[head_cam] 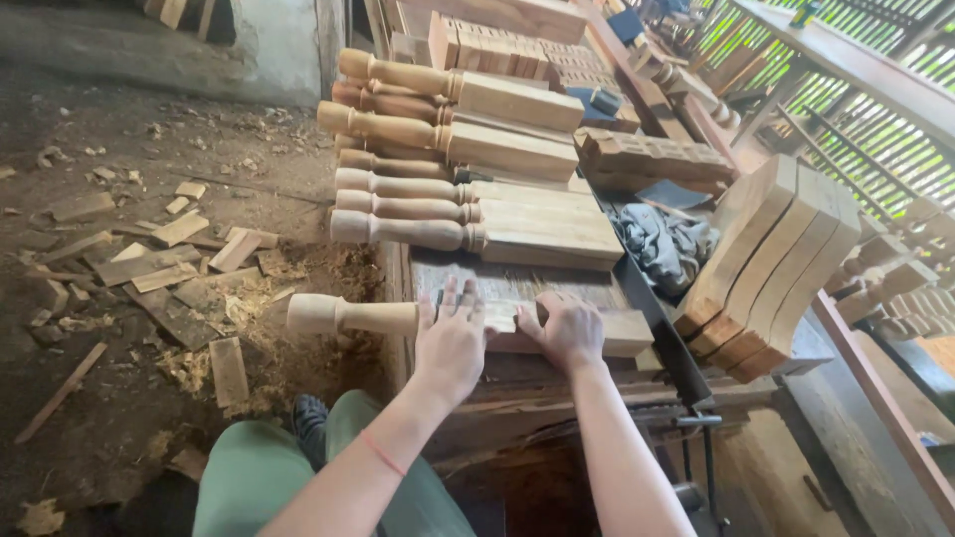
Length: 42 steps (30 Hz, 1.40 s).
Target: The recorder is sanding and scraping a carved wooden furniture leg at a workbench to smooth its surface.
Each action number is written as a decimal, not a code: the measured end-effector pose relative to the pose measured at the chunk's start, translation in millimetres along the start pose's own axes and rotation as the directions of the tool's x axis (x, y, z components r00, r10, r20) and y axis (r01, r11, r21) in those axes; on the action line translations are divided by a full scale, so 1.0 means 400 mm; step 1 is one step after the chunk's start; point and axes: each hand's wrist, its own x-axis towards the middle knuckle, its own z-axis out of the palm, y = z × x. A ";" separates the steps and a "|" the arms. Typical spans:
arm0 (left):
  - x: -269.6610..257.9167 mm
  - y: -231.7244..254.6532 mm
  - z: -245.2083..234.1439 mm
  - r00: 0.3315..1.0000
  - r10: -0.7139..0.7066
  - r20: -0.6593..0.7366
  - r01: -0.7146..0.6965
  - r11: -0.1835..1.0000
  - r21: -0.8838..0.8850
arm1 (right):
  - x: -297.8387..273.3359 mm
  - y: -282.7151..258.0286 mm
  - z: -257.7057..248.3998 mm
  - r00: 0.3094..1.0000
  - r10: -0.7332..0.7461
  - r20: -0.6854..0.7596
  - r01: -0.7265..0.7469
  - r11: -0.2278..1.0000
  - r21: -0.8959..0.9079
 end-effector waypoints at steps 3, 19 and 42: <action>-0.093 0.012 -0.027 0.998 0.060 -0.011 -0.060 0.997 -0.049 | 0.013 -0.003 -0.010 1.000 -0.008 -0.025 0.008 1.000 0.018; -0.084 -0.095 0.064 0.808 0.208 -0.551 -0.106 0.972 0.212 | 0.007 -0.032 -0.028 0.999 0.024 -0.040 -0.024 1.000 0.015; -0.112 -0.243 0.079 0.837 0.013 -0.547 0.113 0.974 0.196 | 0.001 -0.020 -0.013 0.990 -0.022 -0.137 0.022 1.000 -0.004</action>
